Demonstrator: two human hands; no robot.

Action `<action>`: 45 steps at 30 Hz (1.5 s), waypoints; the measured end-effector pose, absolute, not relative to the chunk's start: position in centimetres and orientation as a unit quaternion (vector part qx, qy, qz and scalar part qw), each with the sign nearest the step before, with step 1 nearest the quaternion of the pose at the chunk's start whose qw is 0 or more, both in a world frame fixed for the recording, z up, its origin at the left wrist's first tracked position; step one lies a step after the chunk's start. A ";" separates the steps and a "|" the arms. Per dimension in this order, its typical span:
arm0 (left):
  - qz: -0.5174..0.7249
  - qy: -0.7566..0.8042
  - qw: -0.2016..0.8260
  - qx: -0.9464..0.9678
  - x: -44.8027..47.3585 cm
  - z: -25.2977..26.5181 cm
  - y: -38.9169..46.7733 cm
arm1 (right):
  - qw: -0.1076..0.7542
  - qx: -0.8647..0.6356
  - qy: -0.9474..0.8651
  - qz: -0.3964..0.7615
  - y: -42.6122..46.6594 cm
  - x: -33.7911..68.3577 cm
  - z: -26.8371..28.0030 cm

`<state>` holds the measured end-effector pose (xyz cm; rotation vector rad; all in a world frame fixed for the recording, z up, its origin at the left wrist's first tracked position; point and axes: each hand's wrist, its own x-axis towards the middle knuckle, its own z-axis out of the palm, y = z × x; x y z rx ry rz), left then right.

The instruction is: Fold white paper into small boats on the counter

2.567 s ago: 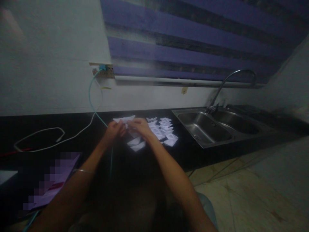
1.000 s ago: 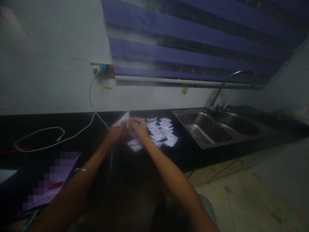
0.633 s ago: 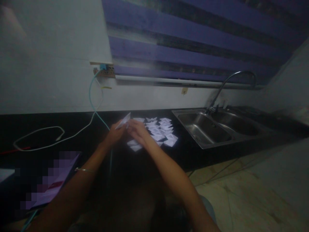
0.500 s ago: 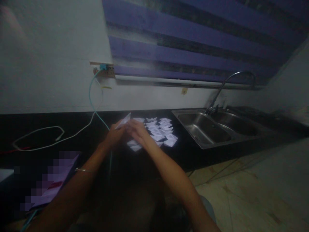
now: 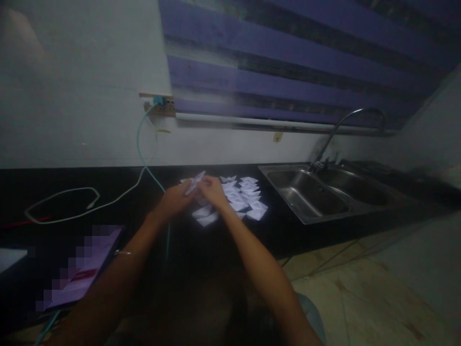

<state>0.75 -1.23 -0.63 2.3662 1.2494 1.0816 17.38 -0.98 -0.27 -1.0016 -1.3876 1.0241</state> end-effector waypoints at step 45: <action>0.431 0.344 0.388 0.738 1.8 -1.7 -0.5 | 0.485 -0.323 -0.497 0.643 -1.2 18.6 0.1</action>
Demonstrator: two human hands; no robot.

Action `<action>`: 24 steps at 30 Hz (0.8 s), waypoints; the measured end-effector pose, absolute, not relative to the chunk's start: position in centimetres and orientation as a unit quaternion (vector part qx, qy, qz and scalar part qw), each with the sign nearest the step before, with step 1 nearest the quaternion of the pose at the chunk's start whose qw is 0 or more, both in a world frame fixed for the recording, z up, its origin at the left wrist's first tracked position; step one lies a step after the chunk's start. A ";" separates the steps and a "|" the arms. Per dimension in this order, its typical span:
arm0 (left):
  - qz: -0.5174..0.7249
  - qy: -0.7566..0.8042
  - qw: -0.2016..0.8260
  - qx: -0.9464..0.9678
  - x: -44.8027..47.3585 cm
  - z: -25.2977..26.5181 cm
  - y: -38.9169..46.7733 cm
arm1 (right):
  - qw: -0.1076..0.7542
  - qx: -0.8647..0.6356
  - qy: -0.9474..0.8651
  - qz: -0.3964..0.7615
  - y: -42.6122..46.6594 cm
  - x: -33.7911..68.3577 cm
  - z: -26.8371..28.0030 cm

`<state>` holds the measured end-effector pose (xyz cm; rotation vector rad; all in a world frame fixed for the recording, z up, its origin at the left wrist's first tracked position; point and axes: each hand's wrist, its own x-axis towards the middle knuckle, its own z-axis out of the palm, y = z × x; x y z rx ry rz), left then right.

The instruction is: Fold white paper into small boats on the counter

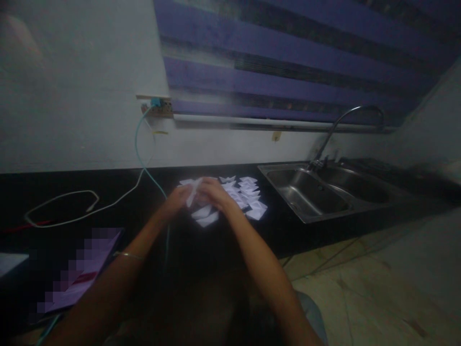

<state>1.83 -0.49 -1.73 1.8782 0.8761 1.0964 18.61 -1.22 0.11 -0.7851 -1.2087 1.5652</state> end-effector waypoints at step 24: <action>0.392 0.345 0.202 0.828 1.4 -0.7 -1.6 | 0.505 -0.358 -0.622 0.480 -0.8 20.0 -0.1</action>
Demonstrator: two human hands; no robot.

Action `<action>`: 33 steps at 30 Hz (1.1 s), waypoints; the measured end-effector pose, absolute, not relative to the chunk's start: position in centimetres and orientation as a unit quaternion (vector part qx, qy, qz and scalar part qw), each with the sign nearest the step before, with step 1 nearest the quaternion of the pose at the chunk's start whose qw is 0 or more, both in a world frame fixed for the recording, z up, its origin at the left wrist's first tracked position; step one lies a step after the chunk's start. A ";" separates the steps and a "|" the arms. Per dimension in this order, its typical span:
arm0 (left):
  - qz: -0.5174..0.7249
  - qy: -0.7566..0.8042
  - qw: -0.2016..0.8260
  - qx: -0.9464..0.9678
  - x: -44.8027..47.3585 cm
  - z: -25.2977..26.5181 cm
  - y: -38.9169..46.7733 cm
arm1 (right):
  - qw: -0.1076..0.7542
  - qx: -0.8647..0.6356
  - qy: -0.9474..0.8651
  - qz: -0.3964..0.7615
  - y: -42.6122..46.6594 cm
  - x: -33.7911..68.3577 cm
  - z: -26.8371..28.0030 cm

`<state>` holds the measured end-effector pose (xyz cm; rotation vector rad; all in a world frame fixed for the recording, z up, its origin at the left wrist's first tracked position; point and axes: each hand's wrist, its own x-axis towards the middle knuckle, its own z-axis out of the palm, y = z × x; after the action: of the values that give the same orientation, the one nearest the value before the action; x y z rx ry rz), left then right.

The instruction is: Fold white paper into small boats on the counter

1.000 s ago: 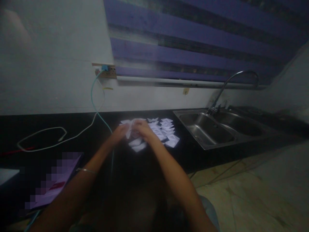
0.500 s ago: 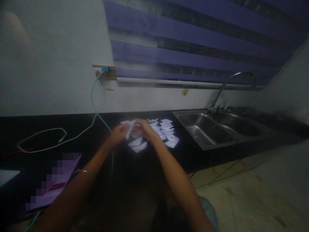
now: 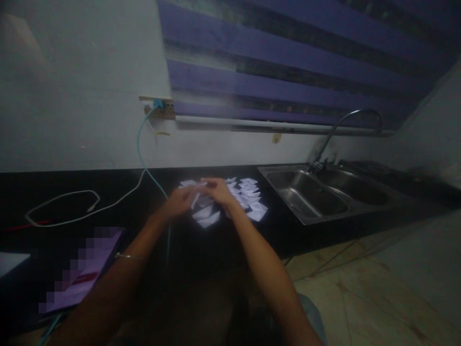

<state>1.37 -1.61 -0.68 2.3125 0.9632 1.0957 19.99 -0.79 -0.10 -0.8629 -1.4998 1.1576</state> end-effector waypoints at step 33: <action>0.483 0.339 0.395 0.704 1.5 -2.0 -0.2 | 0.519 -0.326 -0.623 0.486 -1.1 19.4 0.1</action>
<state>1.45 -0.18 -2.01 1.7845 0.8594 1.2253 19.43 -1.08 0.09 -0.7814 -1.4939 1.1652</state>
